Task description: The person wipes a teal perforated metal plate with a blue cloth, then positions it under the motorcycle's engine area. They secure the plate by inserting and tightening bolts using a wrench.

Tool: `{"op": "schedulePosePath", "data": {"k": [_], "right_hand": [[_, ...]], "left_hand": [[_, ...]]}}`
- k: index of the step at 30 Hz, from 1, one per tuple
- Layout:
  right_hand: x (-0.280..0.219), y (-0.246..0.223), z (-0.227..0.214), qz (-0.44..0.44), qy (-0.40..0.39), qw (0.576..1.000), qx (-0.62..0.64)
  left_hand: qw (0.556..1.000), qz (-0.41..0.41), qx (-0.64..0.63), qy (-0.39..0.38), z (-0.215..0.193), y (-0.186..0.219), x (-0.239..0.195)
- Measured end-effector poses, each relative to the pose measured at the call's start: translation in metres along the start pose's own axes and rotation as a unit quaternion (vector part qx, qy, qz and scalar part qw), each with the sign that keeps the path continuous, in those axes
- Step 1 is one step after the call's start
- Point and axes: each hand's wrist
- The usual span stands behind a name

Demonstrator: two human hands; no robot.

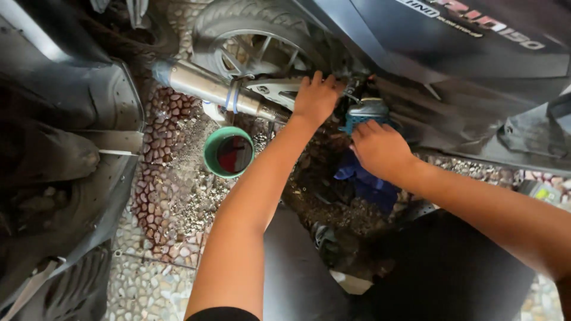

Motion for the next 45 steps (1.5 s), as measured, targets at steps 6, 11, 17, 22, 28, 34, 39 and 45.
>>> {"op": "schedulePosePath", "data": {"k": [6, 11, 17, 22, 28, 34, 39, 45], "right_hand": [[0.002, 0.014, 0.004, -0.112, 0.087, 0.989, -0.031], [-0.003, 0.036, 0.021, -0.09, 0.041, 0.995, -0.016], [-0.011, 0.032, 0.02, -0.075, 0.016, 0.997, -0.013], [-0.004, 0.033, 0.023, -0.065, 0.037, 0.997, 0.005], [0.009, 0.016, 0.026, -0.059, 0.212, 0.96, -0.174], [0.01, 0.008, 0.053, 0.048, 0.005, 0.948, -0.316], [0.015, 0.024, 0.085, 0.022, -0.016, 0.963, -0.269], [0.026, 0.027, 0.105, 0.031, 0.003, 0.946, -0.323]], "left_hand": [[0.994, -0.009, -0.056, 0.088, 0.044, -0.003, 0.009], [0.993, -0.009, -0.104, 0.052, 0.037, -0.01, 0.002], [0.995, 0.033, -0.085, 0.046, 0.032, -0.011, -0.022], [0.996, -0.004, -0.076, -0.048, 0.059, -0.019, -0.034], [0.98, -0.034, -0.192, -0.045, 0.085, -0.032, -0.042], [0.974, -0.045, -0.191, -0.117, 0.087, -0.029, -0.043], [0.969, -0.057, -0.194, -0.141, 0.094, -0.028, -0.042], [0.961, -0.064, -0.225, -0.151, 0.09, -0.024, -0.037]]}}
Point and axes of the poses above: each hand's wrist, its own x-axis towards the middle knuckle, its own z-axis out of the palm, y = z × x, and after that the axes turned 2 degrees about y, right-handed
